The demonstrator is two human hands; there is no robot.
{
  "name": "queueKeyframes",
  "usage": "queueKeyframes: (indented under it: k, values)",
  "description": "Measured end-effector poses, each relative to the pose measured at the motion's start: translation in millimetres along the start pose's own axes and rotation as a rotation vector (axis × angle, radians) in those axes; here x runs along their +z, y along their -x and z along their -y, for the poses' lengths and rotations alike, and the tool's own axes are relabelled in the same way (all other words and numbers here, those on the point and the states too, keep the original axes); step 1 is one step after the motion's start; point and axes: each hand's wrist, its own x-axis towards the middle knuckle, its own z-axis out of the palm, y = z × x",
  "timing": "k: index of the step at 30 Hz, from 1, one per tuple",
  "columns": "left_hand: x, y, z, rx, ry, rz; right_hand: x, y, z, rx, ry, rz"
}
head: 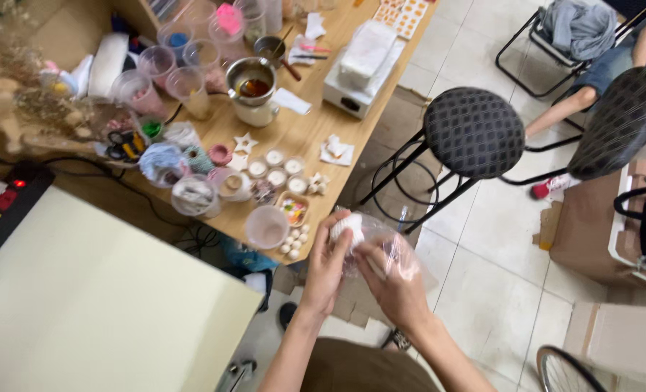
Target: The person pours melted wax from a metal pot into small molds using a spoon, and later places finished candle components into small plastic bags.
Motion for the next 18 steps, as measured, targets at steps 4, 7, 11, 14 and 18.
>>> queueKeyframes:
  k: [4, 7, 11, 14, 18]
  values:
    - [60, -2, 42, -0.061, 0.021, 0.026, -50, 20, -44, 0.168, -0.053, -0.073]
    - [115, 3, 98, -0.060, 0.052, 0.022, -102, 45, -91, 0.209, -0.102, -0.117]
    - [194, 4, 152, -0.083, 0.035, -0.056, -166, 59, -157, 0.199, -0.107, -0.096]
    - [241, 2, 173, -0.162, 0.103, -0.104, -201, 65, -201, 0.231, -0.176, -0.009]
    - [285, -10, 190, -0.195, 0.139, -0.110, -230, 70, -250, 0.255, -0.201, 0.041]
